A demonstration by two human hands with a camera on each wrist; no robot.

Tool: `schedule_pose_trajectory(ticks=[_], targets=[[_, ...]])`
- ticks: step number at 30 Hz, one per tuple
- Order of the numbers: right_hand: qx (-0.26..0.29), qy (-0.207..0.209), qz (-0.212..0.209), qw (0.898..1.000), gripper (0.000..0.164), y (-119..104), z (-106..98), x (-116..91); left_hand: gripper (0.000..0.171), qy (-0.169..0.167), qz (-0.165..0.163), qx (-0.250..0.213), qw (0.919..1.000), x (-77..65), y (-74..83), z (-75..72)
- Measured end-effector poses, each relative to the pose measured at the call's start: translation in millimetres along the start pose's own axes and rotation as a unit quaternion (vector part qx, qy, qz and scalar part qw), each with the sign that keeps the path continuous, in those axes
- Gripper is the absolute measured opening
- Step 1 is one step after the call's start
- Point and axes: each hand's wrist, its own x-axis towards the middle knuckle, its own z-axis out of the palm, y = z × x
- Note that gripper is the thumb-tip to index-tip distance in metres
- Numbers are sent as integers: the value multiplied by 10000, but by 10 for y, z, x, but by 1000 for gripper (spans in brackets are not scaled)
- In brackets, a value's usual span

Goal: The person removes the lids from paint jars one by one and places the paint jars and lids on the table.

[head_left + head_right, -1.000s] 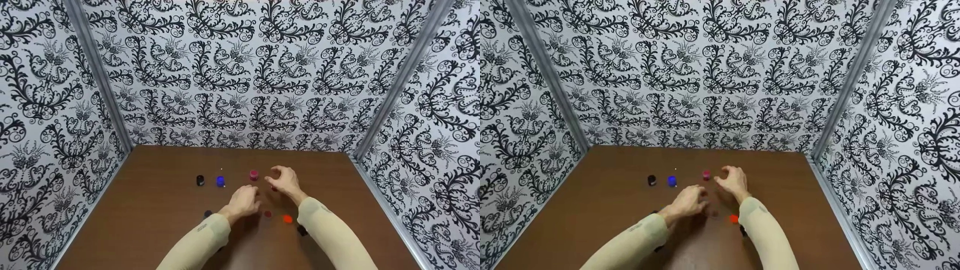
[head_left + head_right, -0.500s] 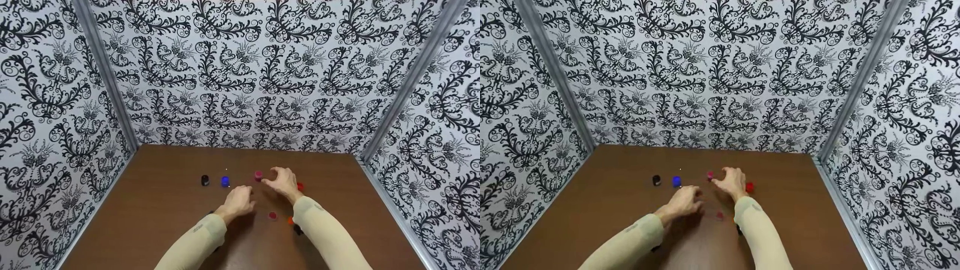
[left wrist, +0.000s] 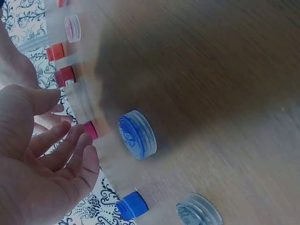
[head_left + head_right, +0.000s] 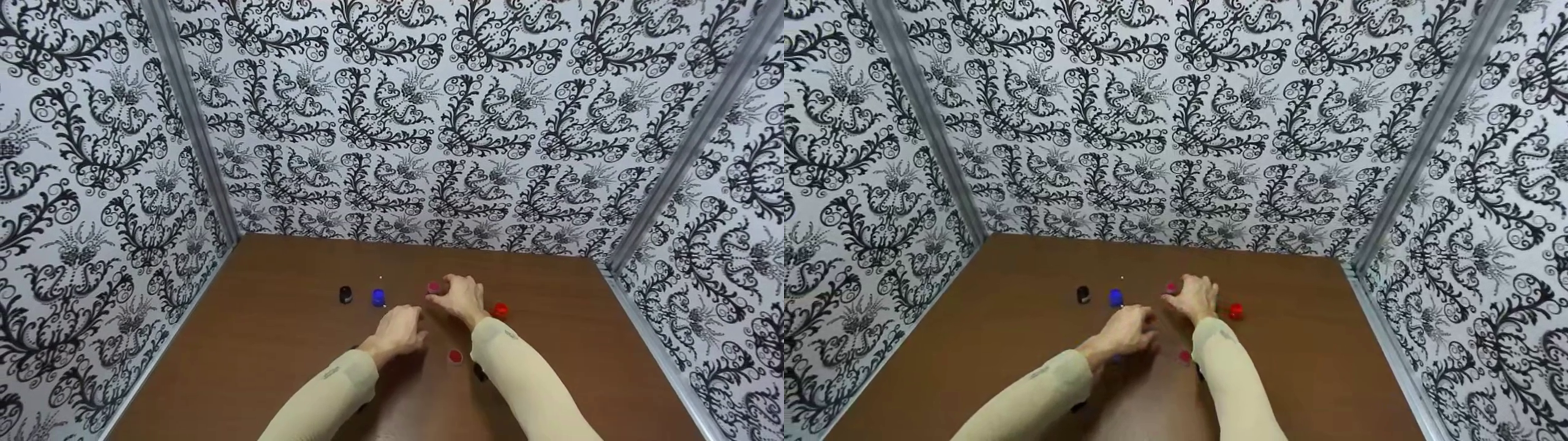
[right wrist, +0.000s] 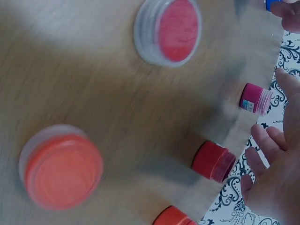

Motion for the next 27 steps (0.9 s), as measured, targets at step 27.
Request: schedule_pose_trajectory(ticks=[27], targets=[[-394,-631,465,9961,50,-185,131,193,27,-9,115,199,9997,-87,-27,-18]])
